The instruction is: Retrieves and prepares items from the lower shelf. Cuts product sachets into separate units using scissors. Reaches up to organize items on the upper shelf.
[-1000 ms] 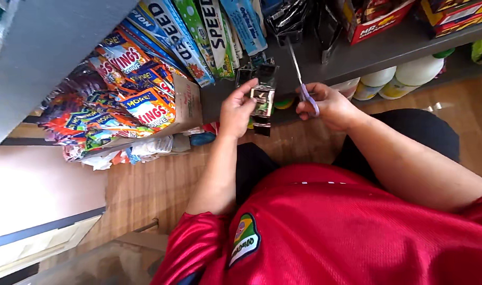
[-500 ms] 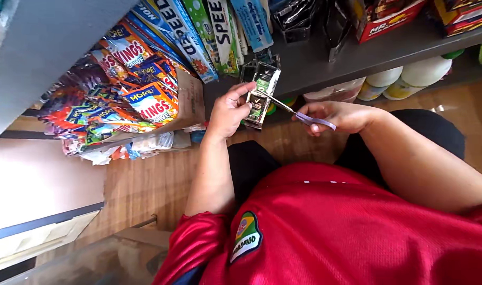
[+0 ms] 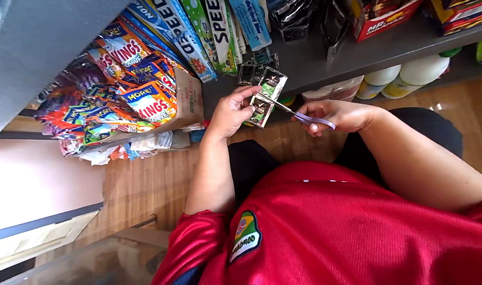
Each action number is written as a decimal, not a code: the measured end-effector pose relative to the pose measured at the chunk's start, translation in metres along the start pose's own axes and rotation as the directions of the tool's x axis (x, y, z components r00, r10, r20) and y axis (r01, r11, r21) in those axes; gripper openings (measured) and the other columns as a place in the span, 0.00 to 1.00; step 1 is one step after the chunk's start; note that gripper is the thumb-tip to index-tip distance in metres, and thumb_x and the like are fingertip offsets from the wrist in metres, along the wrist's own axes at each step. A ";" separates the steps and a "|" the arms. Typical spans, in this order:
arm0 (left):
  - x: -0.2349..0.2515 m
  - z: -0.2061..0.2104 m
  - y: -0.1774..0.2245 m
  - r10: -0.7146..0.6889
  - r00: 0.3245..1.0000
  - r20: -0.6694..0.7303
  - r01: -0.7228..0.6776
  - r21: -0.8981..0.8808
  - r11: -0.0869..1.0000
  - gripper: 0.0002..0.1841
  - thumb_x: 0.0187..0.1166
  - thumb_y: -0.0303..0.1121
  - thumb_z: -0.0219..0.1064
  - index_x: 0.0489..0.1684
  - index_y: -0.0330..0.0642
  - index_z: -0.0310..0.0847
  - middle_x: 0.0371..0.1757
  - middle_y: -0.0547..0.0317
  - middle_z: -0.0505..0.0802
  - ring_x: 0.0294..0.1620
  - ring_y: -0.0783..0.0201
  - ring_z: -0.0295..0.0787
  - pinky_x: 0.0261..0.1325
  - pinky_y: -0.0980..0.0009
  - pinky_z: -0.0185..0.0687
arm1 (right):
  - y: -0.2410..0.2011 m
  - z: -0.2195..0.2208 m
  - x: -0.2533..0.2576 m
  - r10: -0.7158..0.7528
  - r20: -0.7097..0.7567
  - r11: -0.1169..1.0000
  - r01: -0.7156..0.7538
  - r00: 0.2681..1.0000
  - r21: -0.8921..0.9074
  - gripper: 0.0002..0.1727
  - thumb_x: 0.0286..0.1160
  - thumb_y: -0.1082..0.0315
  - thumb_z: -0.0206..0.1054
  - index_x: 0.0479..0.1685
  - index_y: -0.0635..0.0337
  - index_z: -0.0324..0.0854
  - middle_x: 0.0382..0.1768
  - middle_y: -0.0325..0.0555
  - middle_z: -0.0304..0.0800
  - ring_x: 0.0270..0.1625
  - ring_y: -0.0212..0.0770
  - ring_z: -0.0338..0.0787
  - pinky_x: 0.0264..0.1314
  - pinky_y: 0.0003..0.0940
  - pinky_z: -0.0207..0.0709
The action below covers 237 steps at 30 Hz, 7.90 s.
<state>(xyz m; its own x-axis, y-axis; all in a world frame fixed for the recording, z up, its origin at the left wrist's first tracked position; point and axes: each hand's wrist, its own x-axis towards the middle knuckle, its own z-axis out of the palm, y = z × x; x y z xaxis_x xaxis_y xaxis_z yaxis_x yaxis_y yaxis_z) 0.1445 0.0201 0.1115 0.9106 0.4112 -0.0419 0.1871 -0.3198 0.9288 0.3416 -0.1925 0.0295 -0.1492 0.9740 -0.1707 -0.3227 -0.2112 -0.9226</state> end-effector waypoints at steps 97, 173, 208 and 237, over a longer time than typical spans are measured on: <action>0.077 -0.010 -0.028 -0.241 0.968 -0.069 0.238 -0.042 0.970 0.35 0.72 0.17 0.58 0.86 0.39 0.64 0.83 0.46 0.74 0.71 0.58 0.79 0.66 0.60 0.81 | 0.014 0.009 0.020 -0.201 -0.397 0.978 0.208 0.896 -0.024 0.24 0.71 0.72 0.70 0.67 0.62 0.72 0.34 0.36 0.87 0.30 0.28 0.87 0.35 0.25 0.85; -0.002 0.010 0.015 -0.109 0.988 0.113 0.118 -0.074 0.990 0.35 0.67 0.10 0.64 0.82 0.32 0.68 0.78 0.49 0.78 0.60 0.70 0.88 0.61 0.73 0.87 | 0.002 0.009 0.004 -0.032 -0.011 0.992 0.031 0.999 -0.124 0.25 0.64 0.73 0.73 0.64 0.61 0.76 0.30 0.34 0.87 0.27 0.23 0.83 0.30 0.16 0.76; 0.000 0.021 -0.003 -0.099 0.949 0.298 0.224 -0.420 0.880 0.37 0.61 0.18 0.71 0.79 0.36 0.66 0.60 0.59 0.92 0.57 0.66 0.91 0.64 0.66 0.87 | 0.009 0.016 0.008 -0.089 -0.011 0.991 0.088 0.996 -0.105 0.22 0.63 0.76 0.74 0.60 0.60 0.78 0.26 0.34 0.86 0.23 0.24 0.82 0.26 0.18 0.77; 0.078 -0.041 -0.026 -0.317 0.921 -0.228 0.371 0.261 0.891 0.39 0.69 0.17 0.65 0.87 0.48 0.66 0.84 0.47 0.74 0.81 0.53 0.72 0.75 0.52 0.74 | 0.015 0.012 0.023 -0.198 -0.357 0.979 0.204 0.913 -0.022 0.23 0.68 0.75 0.71 0.63 0.60 0.73 0.29 0.34 0.87 0.25 0.28 0.86 0.30 0.23 0.83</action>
<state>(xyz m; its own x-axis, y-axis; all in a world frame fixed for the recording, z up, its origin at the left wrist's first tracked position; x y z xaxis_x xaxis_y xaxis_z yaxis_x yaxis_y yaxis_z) 0.1957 0.0955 0.0992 0.6952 0.6743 -0.2491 0.6010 -0.3552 0.7160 0.3222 -0.1747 0.0159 0.2615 0.9604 -0.0964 -0.3261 -0.0061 -0.9453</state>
